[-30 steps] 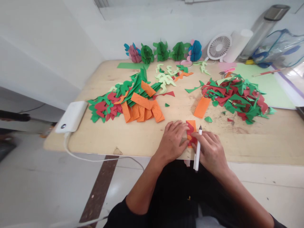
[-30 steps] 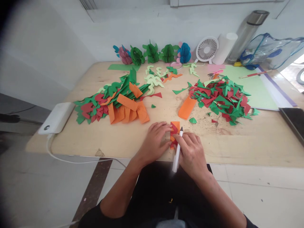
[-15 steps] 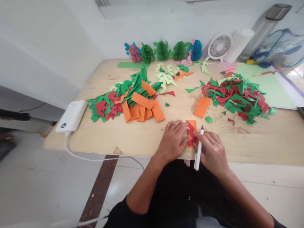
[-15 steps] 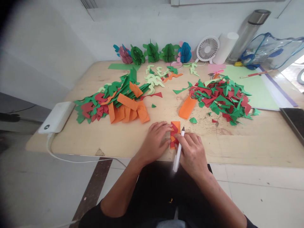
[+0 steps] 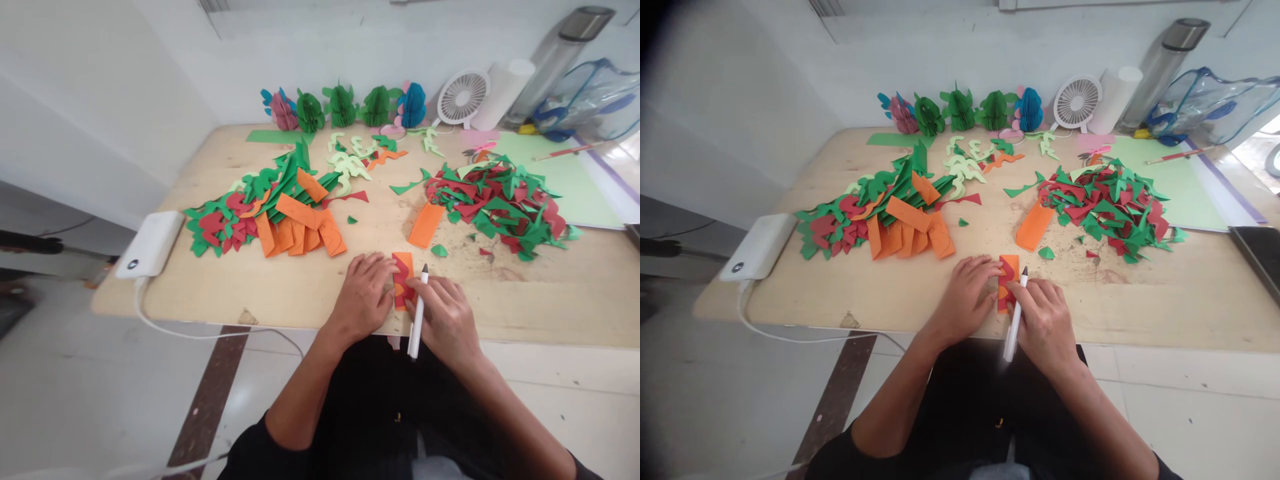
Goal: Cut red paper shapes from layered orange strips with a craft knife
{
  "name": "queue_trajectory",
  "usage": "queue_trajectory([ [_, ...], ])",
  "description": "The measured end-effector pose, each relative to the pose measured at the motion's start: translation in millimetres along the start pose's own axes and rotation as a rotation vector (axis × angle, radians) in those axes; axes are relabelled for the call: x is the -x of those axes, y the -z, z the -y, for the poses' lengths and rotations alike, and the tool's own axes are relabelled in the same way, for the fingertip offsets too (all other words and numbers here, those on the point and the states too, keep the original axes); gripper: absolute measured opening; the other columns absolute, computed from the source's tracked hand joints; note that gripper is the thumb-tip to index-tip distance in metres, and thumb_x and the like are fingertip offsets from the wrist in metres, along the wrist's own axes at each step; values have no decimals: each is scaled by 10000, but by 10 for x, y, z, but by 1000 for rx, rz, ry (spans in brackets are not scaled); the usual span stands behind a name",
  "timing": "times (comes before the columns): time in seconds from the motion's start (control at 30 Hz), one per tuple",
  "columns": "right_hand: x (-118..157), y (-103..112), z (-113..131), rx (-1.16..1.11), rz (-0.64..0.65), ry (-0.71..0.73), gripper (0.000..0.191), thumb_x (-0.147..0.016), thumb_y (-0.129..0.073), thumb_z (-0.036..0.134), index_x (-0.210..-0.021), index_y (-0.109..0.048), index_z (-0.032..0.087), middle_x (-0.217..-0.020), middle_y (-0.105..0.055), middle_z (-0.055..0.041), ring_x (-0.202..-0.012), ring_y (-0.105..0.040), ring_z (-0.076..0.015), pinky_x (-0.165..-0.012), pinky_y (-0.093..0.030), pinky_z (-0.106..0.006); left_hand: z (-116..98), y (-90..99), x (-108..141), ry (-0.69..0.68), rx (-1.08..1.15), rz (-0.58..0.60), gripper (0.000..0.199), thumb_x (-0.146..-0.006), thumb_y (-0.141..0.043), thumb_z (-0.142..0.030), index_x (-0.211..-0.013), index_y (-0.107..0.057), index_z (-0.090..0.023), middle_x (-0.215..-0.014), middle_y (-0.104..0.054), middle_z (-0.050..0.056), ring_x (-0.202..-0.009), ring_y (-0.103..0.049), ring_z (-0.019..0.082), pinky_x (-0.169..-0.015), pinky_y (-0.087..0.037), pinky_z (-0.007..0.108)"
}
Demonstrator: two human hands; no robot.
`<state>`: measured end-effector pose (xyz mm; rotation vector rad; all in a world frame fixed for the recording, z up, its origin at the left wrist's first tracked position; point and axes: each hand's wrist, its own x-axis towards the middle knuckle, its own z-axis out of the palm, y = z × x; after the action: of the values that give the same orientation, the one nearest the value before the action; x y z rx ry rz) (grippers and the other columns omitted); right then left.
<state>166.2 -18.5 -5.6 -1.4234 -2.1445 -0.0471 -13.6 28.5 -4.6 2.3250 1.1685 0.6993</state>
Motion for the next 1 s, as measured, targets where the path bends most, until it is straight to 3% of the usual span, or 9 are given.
queue_trajectory([
  [1.0, 4, -1, -9, -6, 17, 6, 331, -900, -507, 141, -1211, -607, 192, -906, -696, -83, -948, -601, -266, -789, -425, -375, -5, 4, 4, -1, -29, 4, 365, -894, -418, -146, -1225, -563, -197, -1337, -622, 45, -1351, -451, 213, -1185, -261, 438],
])
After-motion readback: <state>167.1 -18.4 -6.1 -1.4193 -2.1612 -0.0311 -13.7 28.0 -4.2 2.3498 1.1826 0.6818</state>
